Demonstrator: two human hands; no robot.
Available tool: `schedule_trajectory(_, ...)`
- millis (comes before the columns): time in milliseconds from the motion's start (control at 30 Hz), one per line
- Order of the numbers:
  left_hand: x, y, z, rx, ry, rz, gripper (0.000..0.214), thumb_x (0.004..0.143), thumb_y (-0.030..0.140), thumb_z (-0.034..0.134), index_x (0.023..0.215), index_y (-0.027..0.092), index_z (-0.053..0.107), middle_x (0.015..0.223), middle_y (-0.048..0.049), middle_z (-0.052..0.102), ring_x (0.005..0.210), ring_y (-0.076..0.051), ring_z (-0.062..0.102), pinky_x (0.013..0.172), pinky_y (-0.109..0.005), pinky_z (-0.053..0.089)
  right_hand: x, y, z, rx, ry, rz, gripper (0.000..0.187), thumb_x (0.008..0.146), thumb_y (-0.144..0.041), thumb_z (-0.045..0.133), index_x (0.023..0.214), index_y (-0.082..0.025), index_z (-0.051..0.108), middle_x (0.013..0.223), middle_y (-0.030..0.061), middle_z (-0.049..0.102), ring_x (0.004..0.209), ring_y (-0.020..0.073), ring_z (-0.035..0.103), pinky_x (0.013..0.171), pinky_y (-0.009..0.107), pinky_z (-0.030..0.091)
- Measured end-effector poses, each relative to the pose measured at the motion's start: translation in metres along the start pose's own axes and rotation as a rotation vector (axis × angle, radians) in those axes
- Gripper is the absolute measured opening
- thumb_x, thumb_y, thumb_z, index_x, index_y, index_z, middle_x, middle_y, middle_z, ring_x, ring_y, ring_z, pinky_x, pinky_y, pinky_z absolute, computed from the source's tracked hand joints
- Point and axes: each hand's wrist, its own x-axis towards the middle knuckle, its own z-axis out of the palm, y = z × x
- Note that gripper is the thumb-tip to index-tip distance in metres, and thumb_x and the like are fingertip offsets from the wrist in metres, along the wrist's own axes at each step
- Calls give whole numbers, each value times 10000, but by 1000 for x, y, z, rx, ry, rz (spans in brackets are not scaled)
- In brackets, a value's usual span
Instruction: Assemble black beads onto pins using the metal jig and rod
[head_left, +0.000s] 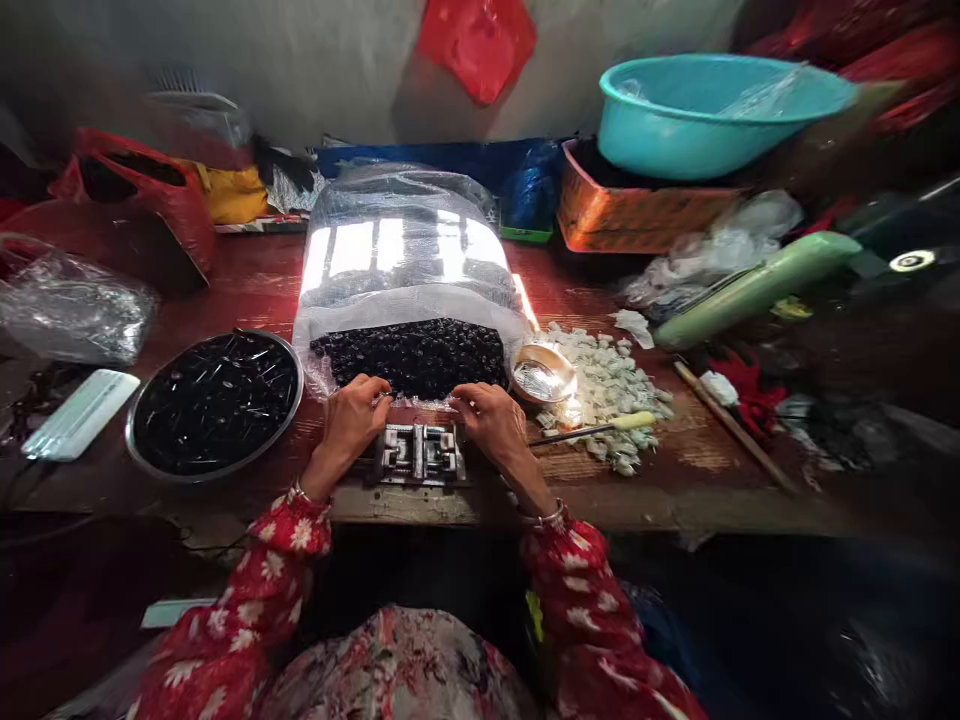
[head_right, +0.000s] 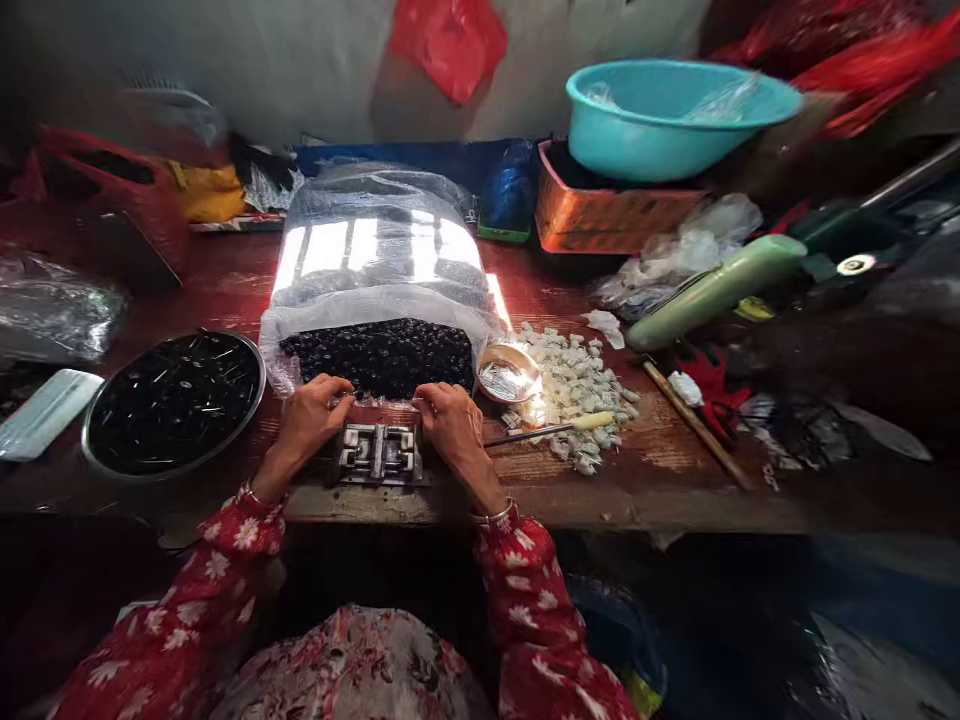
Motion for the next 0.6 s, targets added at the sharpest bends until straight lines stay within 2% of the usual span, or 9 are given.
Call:
schedule_trajectory(67,10,2,3,32,-82,-11,232,957,255,643,1140,250,785,1149,-40,773,1030,-225,734,878,-309,543,14,-2,1,-31,-103,-4,213,1016,-239,580,1096,-287,771,1078,18,763,987,195,662,766,293,405)
schedule_trajectory(167,22,3,8,49,-139,-18,273,922,229,674,1166,278,784,1145,-30,780,1060,-234,730,893,-313,546,26,-3,3,-76,-178,-20,246,1004,-199,551,1083,-297,763,1046,17,748,932,189,650,682,296,356)
schedule_trajectory(367,30,-5,14,12,-112,27,201,902,217,689,1068,258,797,1105,-41,788,1010,-238,734,858,-318,540,27,-2,5,-63,-154,-54,252,1023,-199,498,956,-250,735,1017,40,709,867,181,610,656,294,325)
schedule_trajectory(600,24,-11,11,-96,-73,61,149,890,196,659,977,219,778,973,-34,805,885,-215,739,801,-310,530,27,1,9,34,-116,-58,268,964,-160,553,1137,-277,721,1073,19,720,913,184,640,696,279,373)
